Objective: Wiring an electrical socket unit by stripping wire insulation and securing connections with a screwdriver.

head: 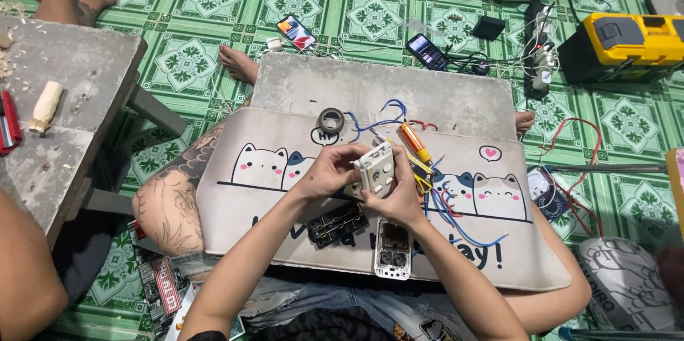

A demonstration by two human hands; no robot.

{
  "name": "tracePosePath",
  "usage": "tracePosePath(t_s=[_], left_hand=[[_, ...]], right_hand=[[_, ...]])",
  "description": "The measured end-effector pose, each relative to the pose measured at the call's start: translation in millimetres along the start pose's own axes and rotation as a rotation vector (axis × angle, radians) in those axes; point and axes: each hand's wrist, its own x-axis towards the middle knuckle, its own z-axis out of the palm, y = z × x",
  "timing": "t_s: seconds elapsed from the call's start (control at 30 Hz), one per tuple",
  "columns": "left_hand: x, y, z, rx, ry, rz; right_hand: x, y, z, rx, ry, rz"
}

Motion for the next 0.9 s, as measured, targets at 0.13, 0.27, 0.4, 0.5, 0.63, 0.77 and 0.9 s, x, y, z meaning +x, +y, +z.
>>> tracePosePath(t_s=[0.13,0.27,0.4,0.5,0.63,0.77,0.9], left_hand=[[0.4,4.9,7.6,0.029,0.122,0.03],[1.7,9.8,12.1,0.115,0.263,0.117],[-3.9,14.5,16.1,0.428,0.264,0.211],[-2.8,16.3,20.6,0.572,0.304,0.285],[-4.6,25.6,23.8,0.693,0.34,0.389],[-7.7,26.8,24.7,0.747,0.322,0.391],[-7.9,22.7,22.7,0.779,0.273,0.412]], right_hand=[[2.4,7.3,-2.5,0.185,-0.04,0.097],[13.4,-2.4,-0.7,0.152,0.031,0.119],[18.0,-30.9,5.2,0.234,0.127,0.258],[12.6,-23.0,7.1,0.282,0.216,0.241],[17.6,-10.9,-12.4,0.081,0.168,0.189],[25.9,-13.5,-17.9,-0.229,0.087,-0.081],[23.3,-11.3,-18.3,-0.255,0.042,-0.189]])
